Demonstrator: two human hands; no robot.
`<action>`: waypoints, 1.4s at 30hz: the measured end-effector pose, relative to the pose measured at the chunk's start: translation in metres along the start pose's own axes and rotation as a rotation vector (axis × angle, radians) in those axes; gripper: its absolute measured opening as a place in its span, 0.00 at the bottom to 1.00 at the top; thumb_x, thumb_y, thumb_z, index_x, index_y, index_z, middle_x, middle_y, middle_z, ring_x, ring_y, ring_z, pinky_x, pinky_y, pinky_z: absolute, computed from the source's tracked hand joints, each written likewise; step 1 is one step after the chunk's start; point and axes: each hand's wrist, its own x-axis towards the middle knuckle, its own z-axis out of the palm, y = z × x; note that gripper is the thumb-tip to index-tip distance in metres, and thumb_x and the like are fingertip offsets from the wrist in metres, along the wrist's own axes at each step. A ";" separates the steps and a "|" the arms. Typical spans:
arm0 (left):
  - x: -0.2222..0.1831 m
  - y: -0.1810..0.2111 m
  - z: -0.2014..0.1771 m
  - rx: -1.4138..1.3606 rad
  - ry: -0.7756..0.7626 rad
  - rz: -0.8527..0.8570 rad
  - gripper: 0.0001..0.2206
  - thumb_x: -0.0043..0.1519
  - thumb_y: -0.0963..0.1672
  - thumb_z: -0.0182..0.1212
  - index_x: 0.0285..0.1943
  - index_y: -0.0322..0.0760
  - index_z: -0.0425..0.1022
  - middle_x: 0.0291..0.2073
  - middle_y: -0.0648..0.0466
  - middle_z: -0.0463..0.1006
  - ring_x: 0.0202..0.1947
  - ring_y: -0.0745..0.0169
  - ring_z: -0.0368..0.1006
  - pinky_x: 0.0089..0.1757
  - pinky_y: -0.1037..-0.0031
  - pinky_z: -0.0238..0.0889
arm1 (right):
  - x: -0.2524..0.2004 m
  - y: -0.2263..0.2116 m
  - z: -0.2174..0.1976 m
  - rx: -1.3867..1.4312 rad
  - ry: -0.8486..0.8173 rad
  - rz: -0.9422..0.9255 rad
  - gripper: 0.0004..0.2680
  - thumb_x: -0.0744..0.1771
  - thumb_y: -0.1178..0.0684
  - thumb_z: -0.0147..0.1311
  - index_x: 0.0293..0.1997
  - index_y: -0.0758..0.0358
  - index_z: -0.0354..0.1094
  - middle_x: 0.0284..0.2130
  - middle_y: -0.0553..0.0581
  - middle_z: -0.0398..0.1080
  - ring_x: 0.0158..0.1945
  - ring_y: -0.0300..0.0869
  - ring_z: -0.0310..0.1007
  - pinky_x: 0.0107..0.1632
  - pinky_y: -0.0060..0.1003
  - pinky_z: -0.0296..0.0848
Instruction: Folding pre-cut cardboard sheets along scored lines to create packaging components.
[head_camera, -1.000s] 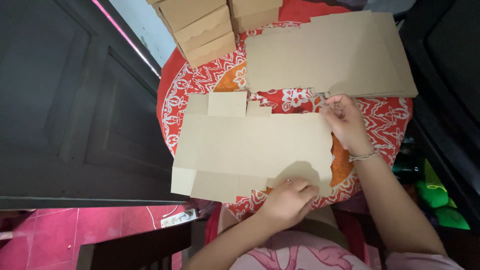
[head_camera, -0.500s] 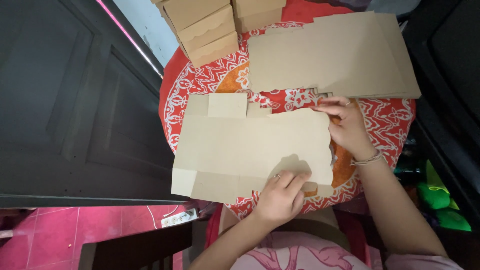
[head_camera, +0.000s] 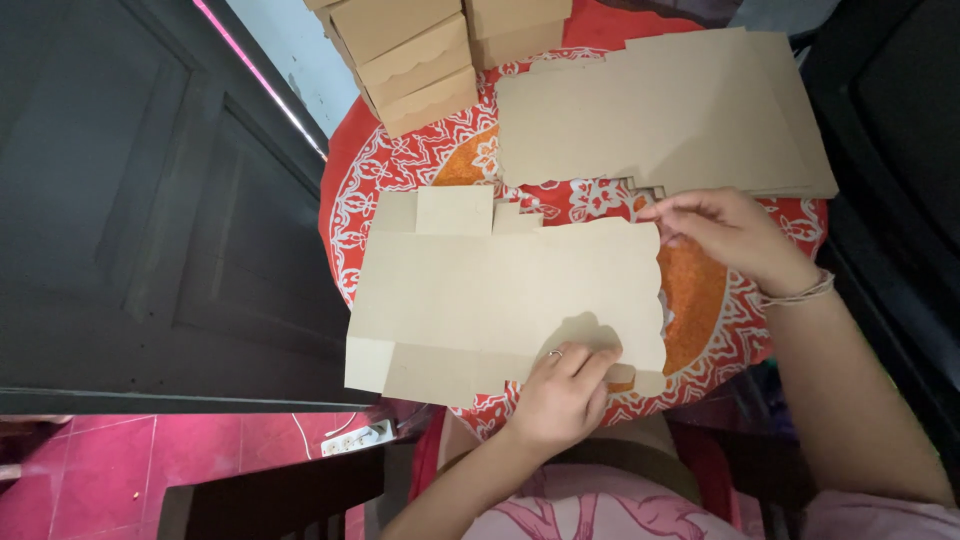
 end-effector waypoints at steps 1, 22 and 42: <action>0.000 -0.001 0.001 -0.002 -0.001 0.000 0.16 0.61 0.37 0.53 0.59 0.31 0.73 0.39 0.46 0.69 0.38 0.42 0.69 0.40 0.55 0.65 | 0.003 0.004 0.001 0.000 0.001 0.002 0.11 0.70 0.53 0.50 0.53 0.62 0.78 0.45 0.55 0.80 0.42 0.36 0.76 0.52 0.30 0.74; 0.032 0.011 0.005 0.043 0.017 -0.039 0.27 0.59 0.55 0.66 0.64 0.41 0.71 0.41 0.51 0.71 0.39 0.46 0.78 0.42 0.60 0.75 | 0.039 0.089 0.031 0.359 -0.060 0.338 0.03 0.69 0.56 0.52 0.44 0.61 0.68 0.24 0.53 0.67 0.23 0.37 0.74 0.25 0.29 0.78; 0.035 0.028 0.006 0.099 0.209 0.019 0.03 0.63 0.40 0.62 0.36 0.40 0.77 0.25 0.52 0.70 0.25 0.51 0.70 0.28 0.64 0.64 | 0.020 0.051 0.031 0.125 -0.050 0.184 0.09 0.69 0.56 0.55 0.27 0.61 0.68 0.21 0.50 0.66 0.25 0.35 0.63 0.31 0.29 0.64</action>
